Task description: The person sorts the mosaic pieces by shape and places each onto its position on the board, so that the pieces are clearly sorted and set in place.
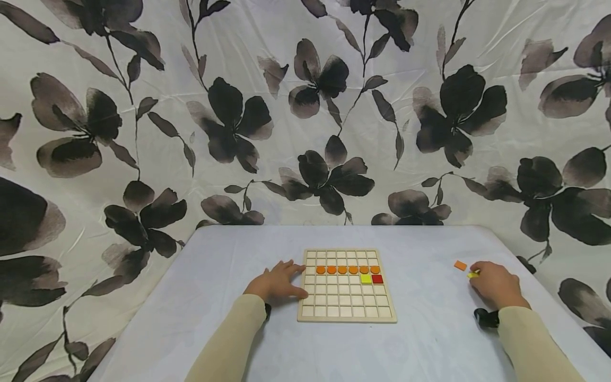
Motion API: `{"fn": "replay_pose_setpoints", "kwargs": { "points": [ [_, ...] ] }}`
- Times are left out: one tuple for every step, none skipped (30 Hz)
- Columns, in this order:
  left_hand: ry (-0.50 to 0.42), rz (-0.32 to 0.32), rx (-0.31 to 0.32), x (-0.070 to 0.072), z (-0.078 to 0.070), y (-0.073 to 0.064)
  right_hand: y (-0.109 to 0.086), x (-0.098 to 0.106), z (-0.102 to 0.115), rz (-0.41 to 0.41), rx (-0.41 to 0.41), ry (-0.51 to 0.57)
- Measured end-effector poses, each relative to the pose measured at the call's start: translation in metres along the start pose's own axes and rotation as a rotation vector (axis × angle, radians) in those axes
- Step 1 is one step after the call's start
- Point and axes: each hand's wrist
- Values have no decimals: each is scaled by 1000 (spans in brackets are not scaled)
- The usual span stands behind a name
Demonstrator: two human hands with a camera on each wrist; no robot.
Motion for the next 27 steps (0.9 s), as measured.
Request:
{"fn": "replay_pose_setpoints", "kwargs": {
  "points": [
    [0,0,0,0,0,0,-1,0,1,-1,0,4],
    [-1,0,0,0,0,0,-1,0,2,-3,-1,6],
    [-1,1,0,1,0,0,-2,0,3,-3,0,9],
    [0,1,0,1,0,0,-2,-1,4,-1,0,12],
    [-1,3,0,1,0,0,-2,-1,4,2,2,16],
    [-1,4,1,1,0,0,-3,-2,5,3,5,19],
    [0,5,2,1,0,0,-3,-2,6,5,10,20],
    [1,6,2,1,0,0,-3,-2,7,5,15,22],
    [1,7,2,1,0,0,-4,-2,8,8,25,25],
    [2,8,3,1,0,0,-4,-2,9,8,30,29],
    [1,9,4,1,-1,0,-5,-3,10,8,35,34],
    [0,9,5,1,-1,0,-6,-3,11,5,42,39],
    [-1,10,5,1,-1,0,-6,-4,12,4,53,45],
    [-4,9,5,1,-1,0,-7,-4,13,5,64,51],
    [-7,9,6,1,0,0,-7,-4,14,7,73,56],
    [-10,8,6,1,0,0,-7,-5,15,6,82,64],
    [-12,7,5,1,0,0,-7,-5,16,8,93,72],
    [-15,8,5,1,0,0,-7,-5,18,11,106,80],
    [-16,8,5,2,0,0,-7,-6,19,16,117,88],
    [-18,8,5,2,0,0,-8,-6,21,21,125,93],
    [-20,8,4,2,0,0,-8,-6,23,27,133,98],
    [-20,8,2,2,0,-1,-8,-7,25,33,142,103],
    [-22,8,1,3,-1,-1,-8,-7,26,40,150,103],
    [-22,9,0,3,-1,-1,-8,-8,28,49,155,103],
    [-23,6,-4,3,-2,-2,-8,-9,30,55,167,100],
    [-23,2,-7,4,-2,-3,-8,-9,31,58,182,96],
    [-22,-2,-11,4,-3,-4,-8,-10,34,59,194,94]
  ]
}}
Point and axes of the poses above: each hand's wrist, its own y-axis towards the middle knuckle, its own x-axis out of the back of the hand, z = x × y, and after that the axes turned 11 degrees about -x, right-handed
